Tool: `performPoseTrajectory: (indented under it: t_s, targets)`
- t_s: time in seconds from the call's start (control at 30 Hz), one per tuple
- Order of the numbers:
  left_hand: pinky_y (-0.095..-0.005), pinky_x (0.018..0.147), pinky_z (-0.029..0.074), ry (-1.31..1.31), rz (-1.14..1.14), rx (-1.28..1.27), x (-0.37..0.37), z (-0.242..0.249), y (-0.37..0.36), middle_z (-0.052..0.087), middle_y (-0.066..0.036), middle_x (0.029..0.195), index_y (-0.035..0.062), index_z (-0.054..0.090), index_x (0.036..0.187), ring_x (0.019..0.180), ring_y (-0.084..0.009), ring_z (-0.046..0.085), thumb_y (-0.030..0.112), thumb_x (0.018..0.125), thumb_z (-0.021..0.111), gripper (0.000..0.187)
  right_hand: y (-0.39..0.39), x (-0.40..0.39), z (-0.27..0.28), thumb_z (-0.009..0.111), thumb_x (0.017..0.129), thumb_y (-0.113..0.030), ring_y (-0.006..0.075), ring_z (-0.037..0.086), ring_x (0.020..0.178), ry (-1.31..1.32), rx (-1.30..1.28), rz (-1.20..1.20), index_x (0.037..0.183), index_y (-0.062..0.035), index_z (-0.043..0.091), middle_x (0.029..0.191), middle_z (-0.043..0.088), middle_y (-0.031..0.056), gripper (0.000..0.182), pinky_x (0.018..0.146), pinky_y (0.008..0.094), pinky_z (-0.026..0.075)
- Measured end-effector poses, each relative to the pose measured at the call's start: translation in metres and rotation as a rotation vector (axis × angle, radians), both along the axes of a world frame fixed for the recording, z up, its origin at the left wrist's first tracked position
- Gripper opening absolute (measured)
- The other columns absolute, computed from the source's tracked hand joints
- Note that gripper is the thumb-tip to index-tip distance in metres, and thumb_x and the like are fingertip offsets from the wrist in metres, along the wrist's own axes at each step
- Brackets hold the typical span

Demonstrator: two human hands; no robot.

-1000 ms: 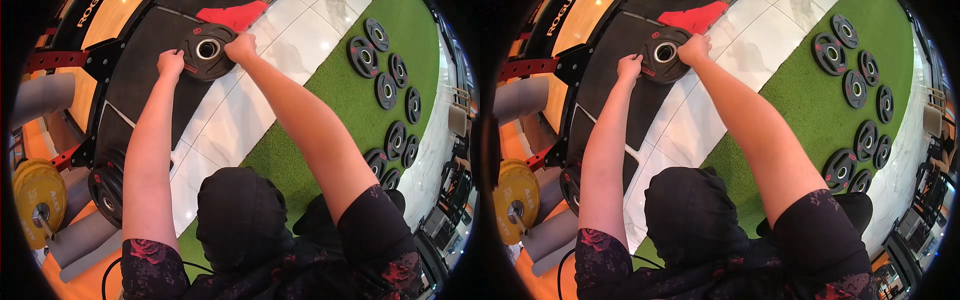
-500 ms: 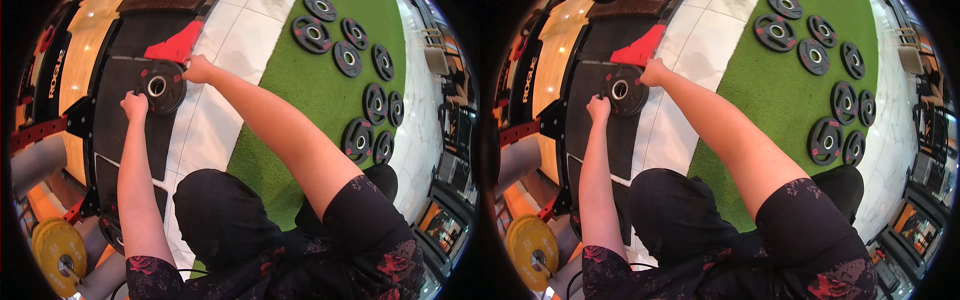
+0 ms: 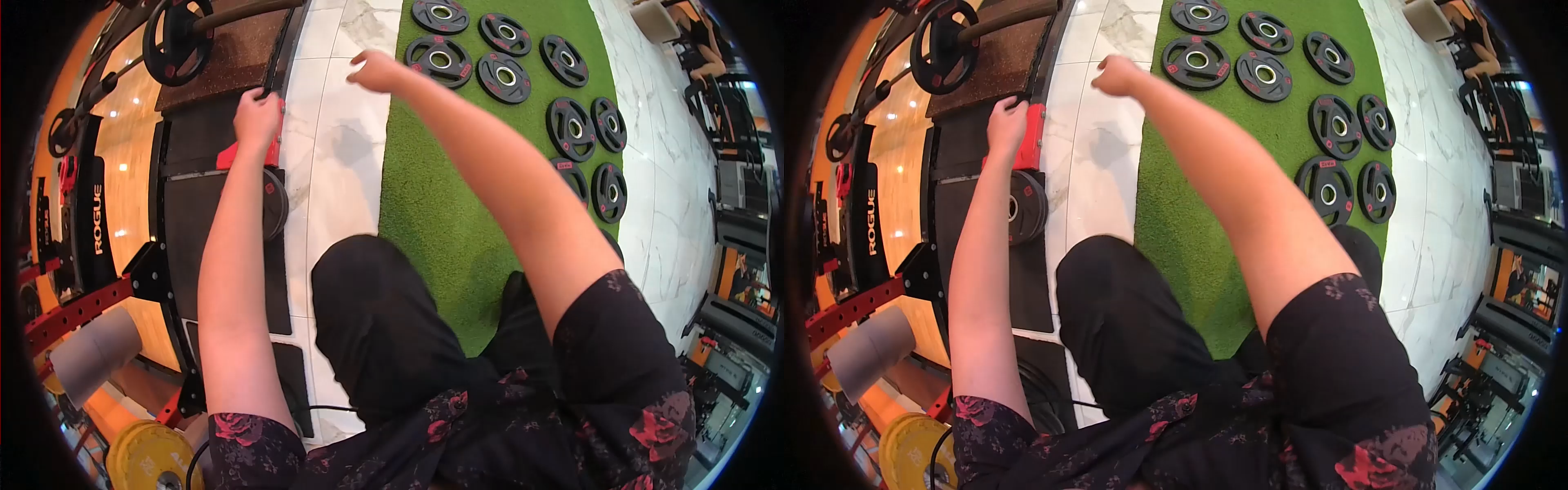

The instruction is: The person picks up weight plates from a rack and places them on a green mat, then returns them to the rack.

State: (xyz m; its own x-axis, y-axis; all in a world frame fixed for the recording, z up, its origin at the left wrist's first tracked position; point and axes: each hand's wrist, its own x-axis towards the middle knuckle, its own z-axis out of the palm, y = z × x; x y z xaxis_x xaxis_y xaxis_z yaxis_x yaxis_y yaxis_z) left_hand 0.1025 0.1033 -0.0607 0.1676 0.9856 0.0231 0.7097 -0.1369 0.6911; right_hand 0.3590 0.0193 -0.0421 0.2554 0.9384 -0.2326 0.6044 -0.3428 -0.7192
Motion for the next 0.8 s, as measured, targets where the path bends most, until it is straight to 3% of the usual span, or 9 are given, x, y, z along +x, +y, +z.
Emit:
performPoseTrajectory:
  t_s: [0.13,0.17,0.33,0.4,0.43,0.63,0.8]
  targets:
    - [-0.041,0.095,0.051,-0.066,-0.133,0.024,0.071,0.032,-0.007,0.074,-0.017,0.111,0.0035,0.063,0.123,0.108,-0.0342,0.068,0.036,0.087,0.065,0.049,-0.006,0.046,0.058,0.074,0.077,-0.033,0.036,0.066,0.112,-0.074,0.018,-0.091,0.126,0.0038,0.064,0.121,0.068,0.0248,0.062,0.099,0.0392,0.051]
    - [-0.0415,0.095,0.051,-0.068,-0.149,0.035,0.09,0.039,-0.012,0.074,-0.017,0.109,0.0041,0.063,0.123,0.106,-0.0344,0.068,0.035,0.087,0.065,0.048,-0.006,0.059,0.07,0.074,0.085,-0.034,0.0254,0.068,0.09,-0.129,-0.032,-0.052,0.138,-0.0007,0.054,0.107,0.07,0.0171,0.066,0.078,0.0364,0.056]
    - [-0.041,0.092,0.053,-0.148,-0.219,-0.042,0.17,0.052,-0.032,0.074,-0.017,0.107,0.0035,0.059,0.126,0.103,-0.0335,0.069,0.03,0.088,0.066,0.047,-0.034,0.152,0.083,0.073,0.086,-0.038,0.0309,0.063,0.115,-0.469,0.016,-0.011,0.139,0.0018,0.05,0.127,0.064,0.0212,0.07,0.094,0.0391,0.052]
    - [-0.041,0.091,0.053,-0.17,-0.218,-0.057,0.197,0.05,-0.04,0.074,-0.017,0.107,0.0032,0.059,0.126,0.102,-0.0333,0.069,0.029,0.088,0.066,0.047,-0.056,0.184,0.081,0.074,0.084,-0.038,0.0339,0.062,0.118,-0.384,0.008,-0.083,0.137,0.0039,0.052,0.128,0.063,0.0241,0.072,0.099,0.0398,0.05]
    - [-0.041,0.091,0.053,-0.178,-0.224,-0.081,0.209,0.045,-0.046,0.074,-0.017,0.107,0.0029,0.058,0.127,0.101,-0.0331,0.07,0.028,0.088,0.066,0.046,-0.067,0.201,0.073,0.076,0.082,-0.039,0.0369,0.06,0.122,-0.285,-0.01,-0.16,0.135,0.0061,0.054,0.128,0.063,0.0269,0.073,0.104,0.0405,0.047]
    - [-0.0378,0.089,0.053,-0.09,-0.202,-0.164,0.283,-0.009,-0.045,0.074,-0.015,0.107,0.005,0.06,0.126,0.1,-0.0283,0.07,0.031,0.087,0.068,0.048,-0.074,0.29,-0.021,0.076,0.083,-0.037,0.0359,0.056,0.126,-0.081,-0.087,-0.263,0.136,0.0051,0.051,0.135,0.058,0.0268,0.072,0.106,0.0408,0.046]
    - [-0.038,0.091,0.053,-0.027,-0.178,-0.221,0.338,-0.068,-0.021,0.074,-0.014,0.108,0.0052,0.058,0.129,0.101,-0.028,0.07,0.031,0.087,0.069,0.05,-0.054,0.327,-0.095,0.077,0.082,-0.039,0.0382,0.051,0.132,-0.016,-0.149,-0.286,0.139,0.0057,0.049,0.139,0.054,0.0291,0.078,0.11,0.0412,0.042]
